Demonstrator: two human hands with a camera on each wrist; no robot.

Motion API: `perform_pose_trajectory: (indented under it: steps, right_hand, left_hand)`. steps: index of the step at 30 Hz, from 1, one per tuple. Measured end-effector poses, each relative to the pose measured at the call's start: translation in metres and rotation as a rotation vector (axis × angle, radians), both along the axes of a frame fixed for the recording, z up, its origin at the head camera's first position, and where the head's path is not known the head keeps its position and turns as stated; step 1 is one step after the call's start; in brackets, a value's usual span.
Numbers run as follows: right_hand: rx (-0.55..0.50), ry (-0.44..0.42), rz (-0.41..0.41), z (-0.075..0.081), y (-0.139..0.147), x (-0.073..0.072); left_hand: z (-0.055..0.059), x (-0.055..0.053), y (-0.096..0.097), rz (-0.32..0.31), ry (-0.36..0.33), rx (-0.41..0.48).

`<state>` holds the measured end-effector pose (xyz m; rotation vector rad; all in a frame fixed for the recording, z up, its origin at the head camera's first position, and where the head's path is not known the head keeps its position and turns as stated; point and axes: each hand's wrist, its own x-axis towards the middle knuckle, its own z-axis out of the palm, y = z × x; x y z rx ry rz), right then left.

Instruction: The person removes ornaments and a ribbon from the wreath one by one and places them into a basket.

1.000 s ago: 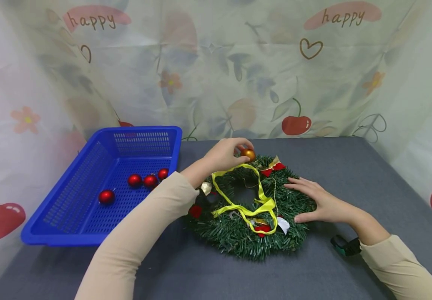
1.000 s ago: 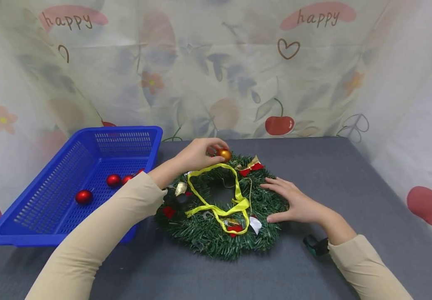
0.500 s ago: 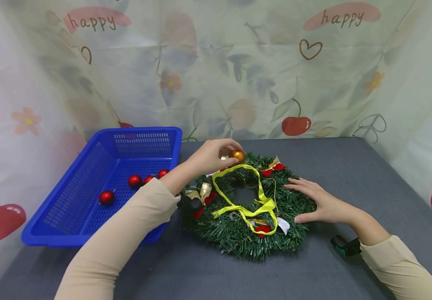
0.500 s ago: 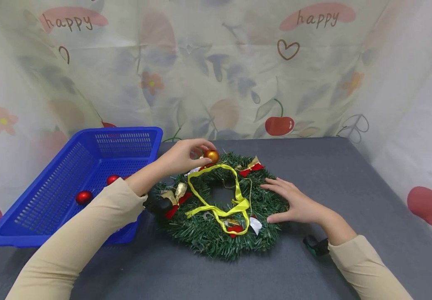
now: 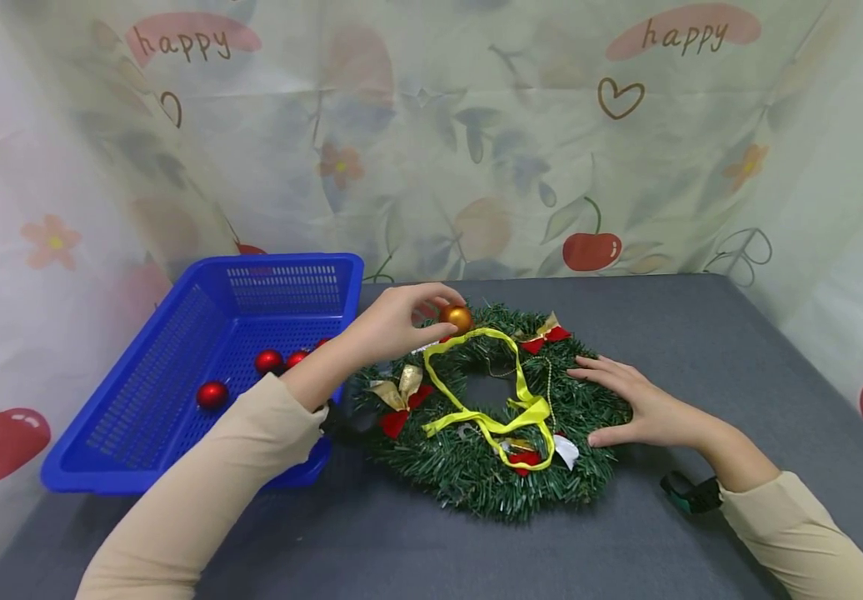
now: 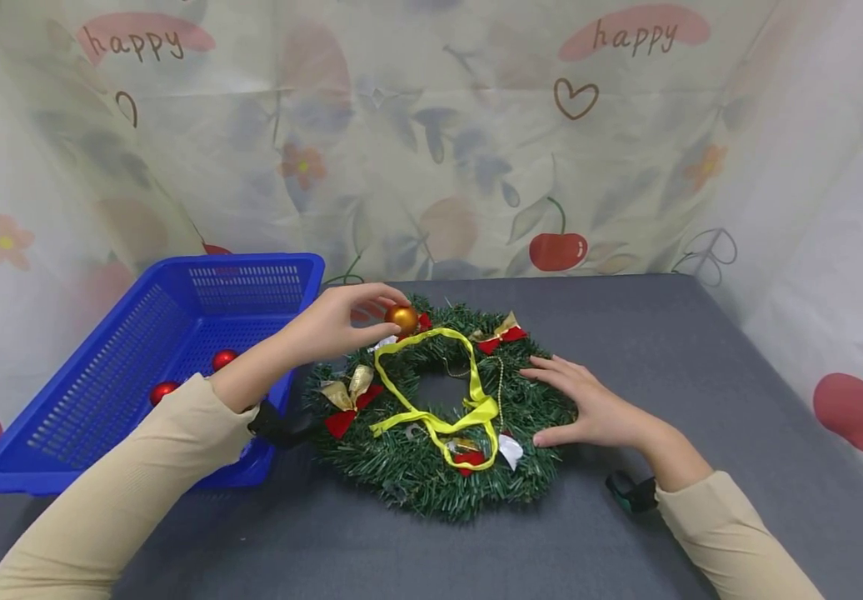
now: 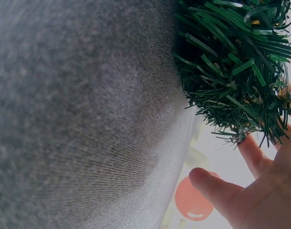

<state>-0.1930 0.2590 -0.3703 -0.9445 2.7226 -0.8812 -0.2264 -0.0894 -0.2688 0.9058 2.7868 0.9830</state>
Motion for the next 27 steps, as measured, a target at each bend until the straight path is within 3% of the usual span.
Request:
perform_pose_trajectory:
  steps: [16,27]
  right_hand:
    - [0.002,0.009,-0.009,-0.003,0.002,-0.001]
    - [0.002,-0.001,-0.004,-0.002,0.002,-0.001]
  left_hand:
    - [-0.001,0.017,-0.034,0.047,-0.004,0.07]
    - [0.003,0.02,-0.06,0.092,0.031,0.103]
